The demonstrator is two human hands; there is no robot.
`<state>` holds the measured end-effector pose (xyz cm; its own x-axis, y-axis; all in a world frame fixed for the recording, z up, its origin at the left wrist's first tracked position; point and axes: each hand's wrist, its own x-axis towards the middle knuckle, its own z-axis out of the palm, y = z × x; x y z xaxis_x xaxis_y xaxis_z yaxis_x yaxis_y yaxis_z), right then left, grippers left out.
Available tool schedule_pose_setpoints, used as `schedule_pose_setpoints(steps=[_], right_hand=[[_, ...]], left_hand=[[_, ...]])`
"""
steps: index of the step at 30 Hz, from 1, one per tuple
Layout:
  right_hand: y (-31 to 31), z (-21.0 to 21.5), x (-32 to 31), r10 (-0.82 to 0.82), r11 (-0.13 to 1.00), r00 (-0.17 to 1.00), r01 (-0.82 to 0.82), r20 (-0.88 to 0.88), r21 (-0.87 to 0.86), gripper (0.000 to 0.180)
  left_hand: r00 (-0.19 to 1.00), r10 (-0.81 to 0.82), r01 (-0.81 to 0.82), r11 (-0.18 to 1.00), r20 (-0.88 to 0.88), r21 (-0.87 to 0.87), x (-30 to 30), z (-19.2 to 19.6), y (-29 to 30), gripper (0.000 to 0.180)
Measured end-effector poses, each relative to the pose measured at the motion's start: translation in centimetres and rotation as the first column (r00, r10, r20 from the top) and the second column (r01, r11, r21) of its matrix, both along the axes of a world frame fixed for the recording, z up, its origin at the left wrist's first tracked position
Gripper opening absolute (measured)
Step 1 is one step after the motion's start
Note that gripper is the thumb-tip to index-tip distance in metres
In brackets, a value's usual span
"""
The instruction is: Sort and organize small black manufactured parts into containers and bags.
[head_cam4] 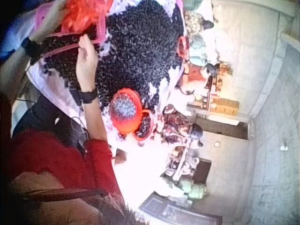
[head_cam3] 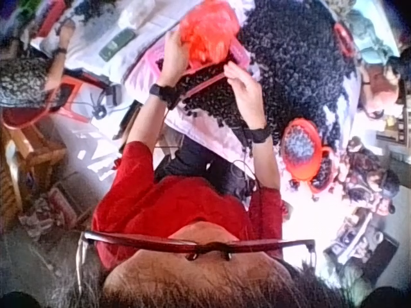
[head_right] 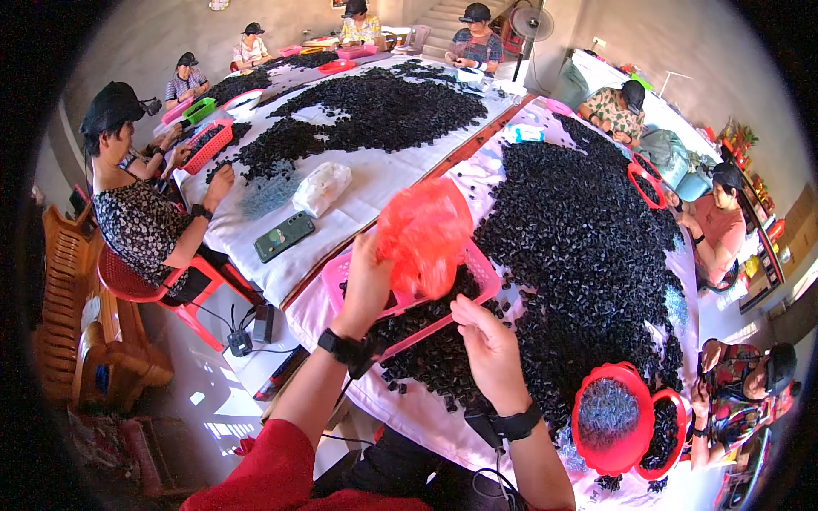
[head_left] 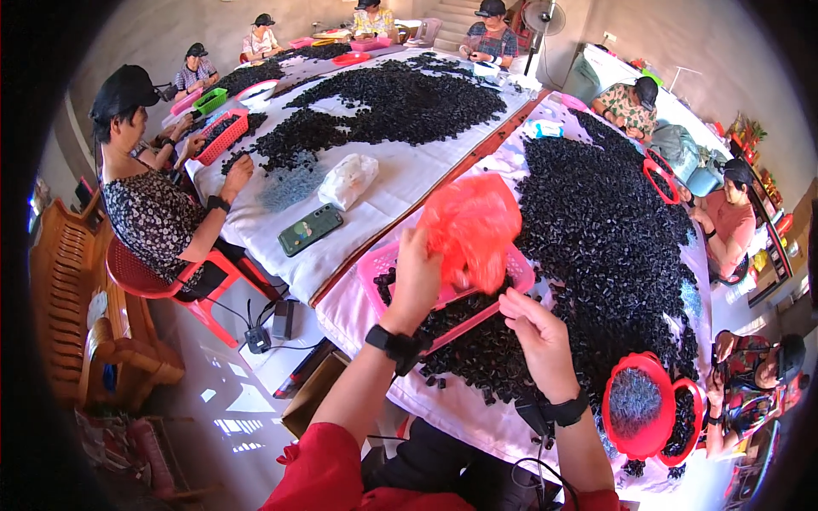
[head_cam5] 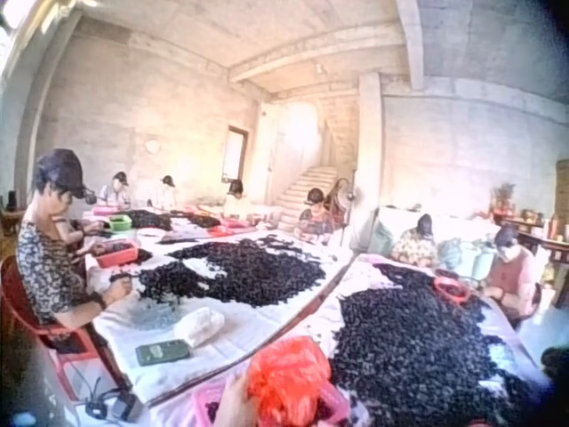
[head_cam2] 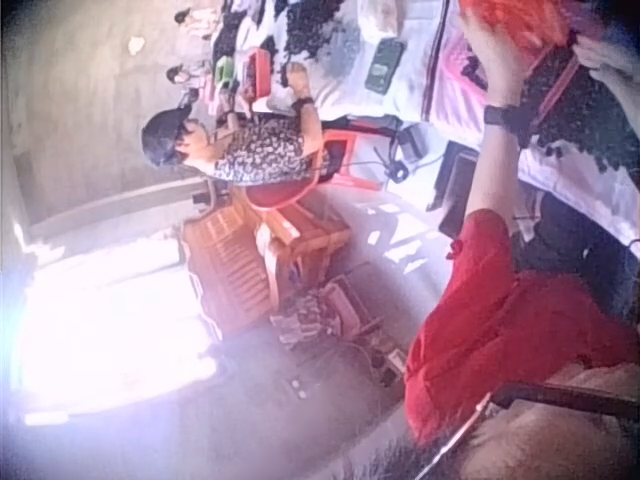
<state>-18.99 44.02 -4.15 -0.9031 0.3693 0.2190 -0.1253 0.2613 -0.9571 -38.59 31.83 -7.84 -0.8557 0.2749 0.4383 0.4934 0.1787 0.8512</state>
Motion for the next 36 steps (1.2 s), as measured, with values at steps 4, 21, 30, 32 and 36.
schedule_pose_setpoints(steps=[4, 21, 30, 32, 36], right_hand=[[0.9, -0.6, 1.7, -0.050, 0.991, 0.998, 0.053, 0.023, -0.125, 0.035], [1.1, -1.8, -2.5, -0.157, 0.905, 0.980, 0.191, -0.119, 0.379, 0.078], [1.9, -6.8, -6.5, -0.093, 0.996, 0.969, 0.093, -0.231, -0.013, 0.026], [2.3, -6.4, -6.9, -0.172, 0.985, 0.969, 0.164, -0.178, -0.060, 0.023], [1.8, -3.2, -7.0, -0.195, 0.969, 0.960, 0.220, -0.200, 0.110, 0.025]], left_hand=[[0.938, -0.288, 0.175, 0.874, 0.193, 0.453, -1.9, 2.3, 0.7, 0.028], [0.685, -0.709, 0.608, 0.683, 0.168, 0.405, 3.7, 8.1, 0.1, 0.020], [0.779, -0.614, 0.613, 0.789, -0.125, -0.054, 6.0, 7.2, -4.0, 0.054], [0.807, -0.580, 0.541, 0.802, 0.111, 0.255, 5.6, 6.6, -5.4, 0.065], [0.889, -0.411, 0.347, 0.894, 0.205, 0.284, 4.3, 4.7, -5.8, 0.094]])
